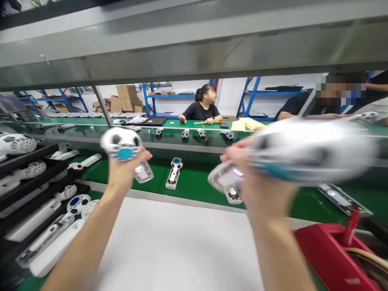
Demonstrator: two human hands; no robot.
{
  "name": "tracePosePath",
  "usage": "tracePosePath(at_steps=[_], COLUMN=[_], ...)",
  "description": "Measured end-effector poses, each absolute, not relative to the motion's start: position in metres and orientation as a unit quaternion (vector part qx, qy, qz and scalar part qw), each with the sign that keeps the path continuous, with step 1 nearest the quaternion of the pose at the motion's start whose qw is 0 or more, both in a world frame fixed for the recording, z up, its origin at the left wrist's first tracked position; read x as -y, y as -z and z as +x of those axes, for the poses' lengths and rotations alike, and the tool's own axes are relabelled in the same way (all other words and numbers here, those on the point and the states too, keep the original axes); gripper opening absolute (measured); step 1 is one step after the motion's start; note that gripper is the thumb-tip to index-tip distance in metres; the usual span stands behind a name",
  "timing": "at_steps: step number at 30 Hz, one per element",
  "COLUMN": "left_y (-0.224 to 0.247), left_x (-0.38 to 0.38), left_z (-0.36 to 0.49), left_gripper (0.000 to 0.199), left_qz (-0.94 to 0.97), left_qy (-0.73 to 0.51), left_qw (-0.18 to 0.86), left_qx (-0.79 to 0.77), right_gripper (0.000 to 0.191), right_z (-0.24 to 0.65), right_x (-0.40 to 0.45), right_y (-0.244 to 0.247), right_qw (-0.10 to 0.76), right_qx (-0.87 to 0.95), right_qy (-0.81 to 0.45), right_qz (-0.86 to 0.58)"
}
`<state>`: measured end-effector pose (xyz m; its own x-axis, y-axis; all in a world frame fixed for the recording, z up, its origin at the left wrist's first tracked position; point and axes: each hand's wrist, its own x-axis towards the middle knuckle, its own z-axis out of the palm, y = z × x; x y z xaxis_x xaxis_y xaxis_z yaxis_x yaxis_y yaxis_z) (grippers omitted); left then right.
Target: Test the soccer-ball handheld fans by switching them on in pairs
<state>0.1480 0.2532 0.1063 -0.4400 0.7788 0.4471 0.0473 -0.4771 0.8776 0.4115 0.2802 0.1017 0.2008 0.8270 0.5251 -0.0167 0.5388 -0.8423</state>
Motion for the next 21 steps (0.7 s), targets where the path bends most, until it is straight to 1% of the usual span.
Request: tracePosePath(at_steps=[1,2,5,7,10,11,13,15,18,21], left_y=[-0.091,-0.075,-0.033,-0.012,0.01,0.016,0.026,0.032,0.033,0.023], left_x=[-0.271,-0.288,-0.327,-0.34,-0.348,-0.35,-0.354,-0.359,-0.371,-0.384], left_z=[0.147,0.145,0.14,0.136,0.133,0.133,0.134,0.135,0.127,0.102], left_gripper=[0.025,0.025,0.021,0.023,0.041,0.047,0.047,0.041,0.039,0.043], left_qz=[0.495,0.506,0.519,0.532,0.557,0.563,0.572,0.577,0.582,0.562], left_qy=[-0.659,-0.627,-0.57,-0.542,-0.51,-0.494,-0.448,-0.389,-0.313,-0.272], left_qw=[0.282,0.296,0.302,0.29,0.235,0.211,0.166,0.128,0.076,0.024], left_qx=[-0.492,-0.514,-0.561,-0.582,-0.612,-0.628,-0.667,-0.707,-0.747,-0.781], right_gripper=[0.032,0.032,0.032,0.037,0.054,0.057,0.054,0.051,0.051,0.043], right_z=[0.404,0.395,0.374,0.369,0.375,0.378,0.383,0.382,0.368,0.342], right_x=[-0.292,-0.304,-0.338,-0.355,-0.369,-0.372,-0.374,-0.374,-0.364,-0.344], right_y=[-0.094,-0.084,-0.044,-0.013,0.025,0.034,0.044,0.045,0.036,0.029], right_qw=[0.686,0.678,0.609,0.574,0.529,0.51,0.463,0.417,0.372,0.318], right_qx=[0.536,0.524,0.517,0.524,0.533,0.54,0.565,0.603,0.676,0.743], right_qy=[-0.305,-0.311,-0.351,-0.339,-0.274,-0.251,-0.213,-0.172,-0.088,-0.039], right_qz=[-0.387,-0.411,-0.488,-0.531,-0.6,-0.62,-0.649,-0.658,-0.63,-0.588])
